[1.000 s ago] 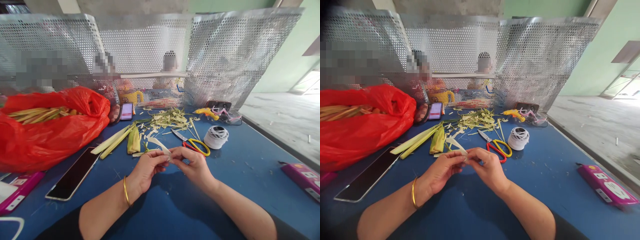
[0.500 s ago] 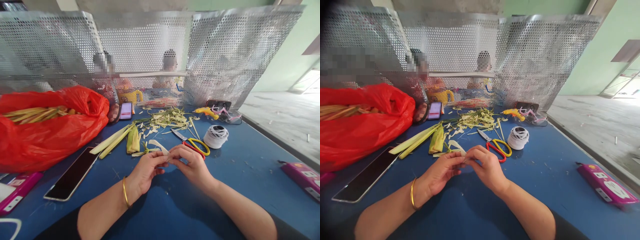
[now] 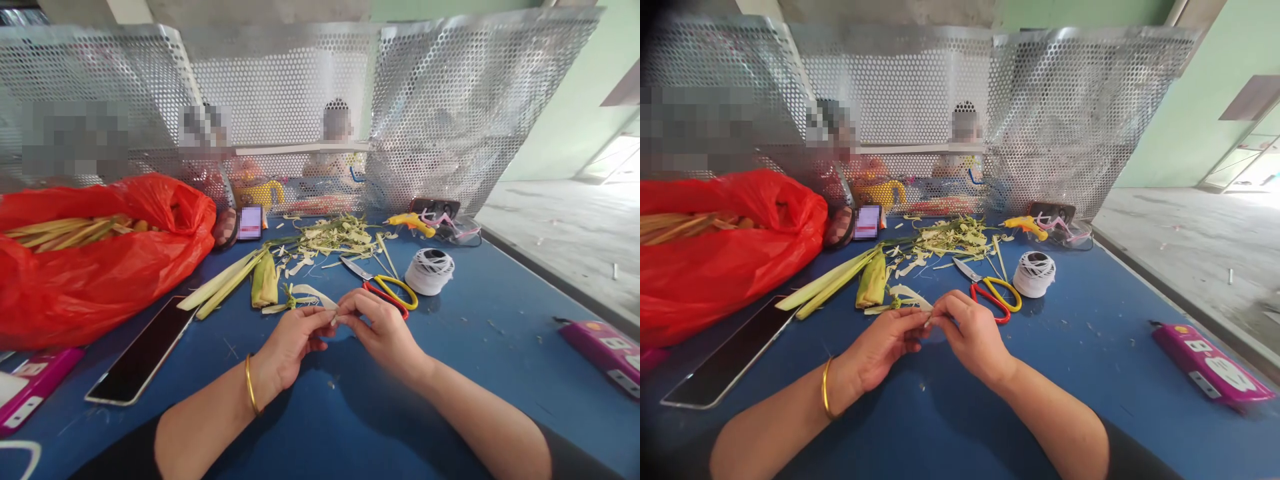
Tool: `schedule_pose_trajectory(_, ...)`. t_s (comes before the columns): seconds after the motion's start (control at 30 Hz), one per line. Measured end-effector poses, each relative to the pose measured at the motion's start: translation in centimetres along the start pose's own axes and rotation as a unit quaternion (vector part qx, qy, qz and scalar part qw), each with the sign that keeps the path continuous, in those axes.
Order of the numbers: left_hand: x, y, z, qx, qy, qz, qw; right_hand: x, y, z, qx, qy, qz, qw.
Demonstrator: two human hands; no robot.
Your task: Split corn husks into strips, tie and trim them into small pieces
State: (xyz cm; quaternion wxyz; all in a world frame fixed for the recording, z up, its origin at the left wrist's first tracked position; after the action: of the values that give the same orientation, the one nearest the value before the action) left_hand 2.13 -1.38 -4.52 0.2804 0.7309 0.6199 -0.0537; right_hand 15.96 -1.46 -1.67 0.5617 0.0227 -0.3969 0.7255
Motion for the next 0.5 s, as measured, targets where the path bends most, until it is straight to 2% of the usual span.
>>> schedule_pose_trajectory(0.17,0.01,0.06,-0.43,0.072,0.068,-0.005,0.995,-0.03,0.21,-0.49,-0.033,0.073,0.026,0.996)
schedule_pose_trajectory(0.4,-0.02,0.16,-0.55,0.072,0.072,0.005,0.995,0.08,0.03,-0.54,0.017,0.121,0.004,0.992)
schedule_pose_trajectory(0.5,-0.19,0.37,-0.67,0.085,0.081,0.012,0.993,0.02,0.12,-0.69,0.056,0.156,0.015,0.986)
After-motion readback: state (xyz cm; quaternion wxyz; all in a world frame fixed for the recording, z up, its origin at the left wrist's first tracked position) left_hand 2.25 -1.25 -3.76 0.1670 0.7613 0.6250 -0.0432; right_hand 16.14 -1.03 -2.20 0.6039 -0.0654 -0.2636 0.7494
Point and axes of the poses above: each hand's wrist, its own x-axis towards the middle knuckle, its own y-axis out of the palm, z = x × y, the point moved 4 cm from there along x, towards the middle knuckle, and after that the axes turned 2 degrees about z, right-handed, at the moved point
